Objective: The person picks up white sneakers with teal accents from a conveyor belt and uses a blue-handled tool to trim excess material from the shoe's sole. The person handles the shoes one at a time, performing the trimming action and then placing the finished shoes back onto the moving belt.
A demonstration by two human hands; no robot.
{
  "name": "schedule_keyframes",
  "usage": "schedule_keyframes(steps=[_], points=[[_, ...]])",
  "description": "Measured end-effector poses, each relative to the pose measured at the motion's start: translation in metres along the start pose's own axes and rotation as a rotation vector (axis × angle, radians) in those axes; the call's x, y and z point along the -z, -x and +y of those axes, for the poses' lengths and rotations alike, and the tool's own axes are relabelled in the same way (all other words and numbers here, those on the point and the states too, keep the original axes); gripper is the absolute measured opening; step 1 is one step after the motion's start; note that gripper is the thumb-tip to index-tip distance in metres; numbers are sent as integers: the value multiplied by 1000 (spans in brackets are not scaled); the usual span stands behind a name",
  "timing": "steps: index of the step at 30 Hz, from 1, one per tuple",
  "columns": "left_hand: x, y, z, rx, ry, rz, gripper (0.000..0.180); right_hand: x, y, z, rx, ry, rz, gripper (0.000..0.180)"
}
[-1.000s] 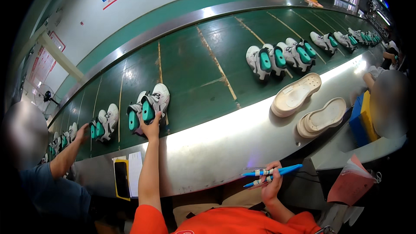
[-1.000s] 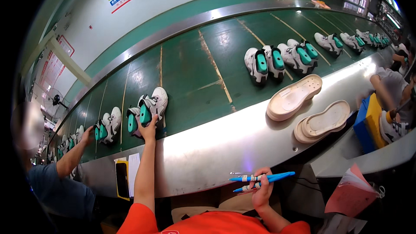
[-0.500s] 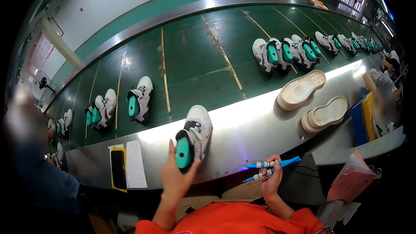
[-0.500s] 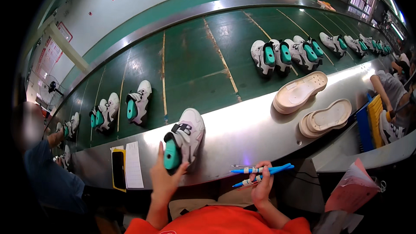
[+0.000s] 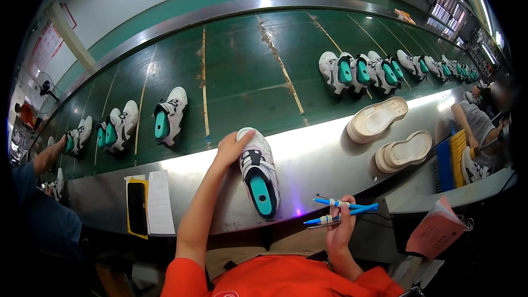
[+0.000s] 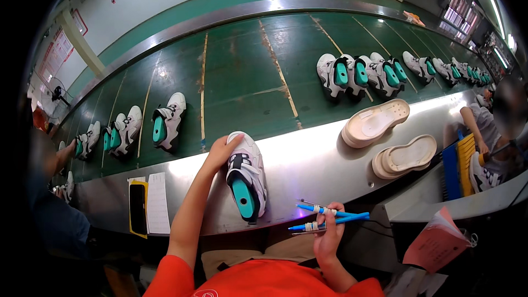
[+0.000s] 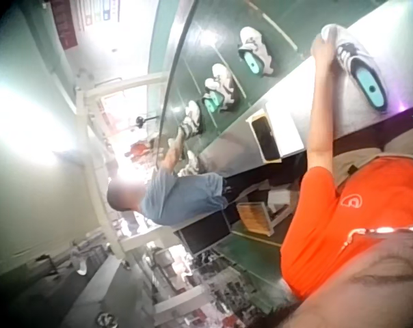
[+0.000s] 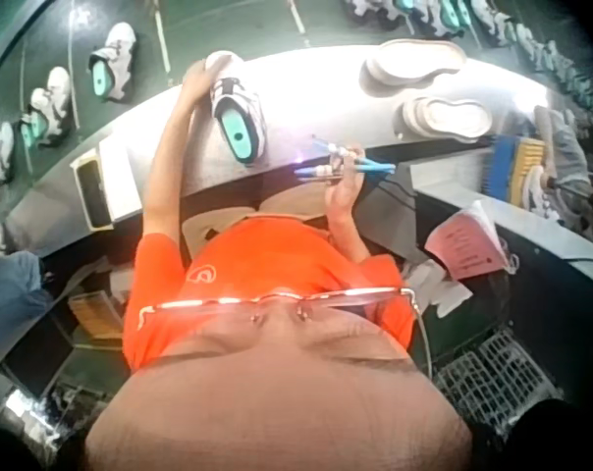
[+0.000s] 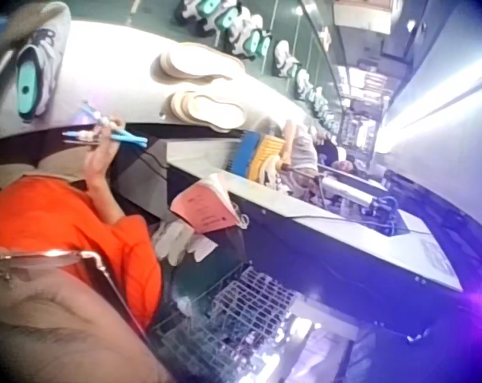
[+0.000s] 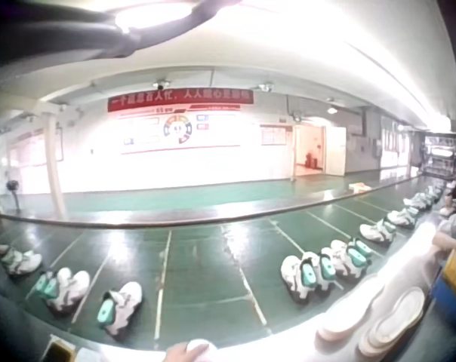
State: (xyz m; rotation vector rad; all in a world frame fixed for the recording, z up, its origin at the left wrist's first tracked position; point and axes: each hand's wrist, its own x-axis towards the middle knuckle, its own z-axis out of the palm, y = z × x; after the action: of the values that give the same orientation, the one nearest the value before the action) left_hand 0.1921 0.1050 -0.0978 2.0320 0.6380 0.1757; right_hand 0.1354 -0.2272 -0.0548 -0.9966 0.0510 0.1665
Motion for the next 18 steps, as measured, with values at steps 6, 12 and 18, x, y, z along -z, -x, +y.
schedule_keyframes(steps=[6, 12, 18], points=[[-4, 46, 84, -57, 705, -65, 29, -13, 0, -21, 66, 134, 62, 38], [6, 140, 137, -590, 410, 55, 38, -46, -15, -42, 371, 96, -11, 47], [1, 151, 137, -664, 366, 94, 38, -69, -14, -50, 859, 139, -114, 45]])
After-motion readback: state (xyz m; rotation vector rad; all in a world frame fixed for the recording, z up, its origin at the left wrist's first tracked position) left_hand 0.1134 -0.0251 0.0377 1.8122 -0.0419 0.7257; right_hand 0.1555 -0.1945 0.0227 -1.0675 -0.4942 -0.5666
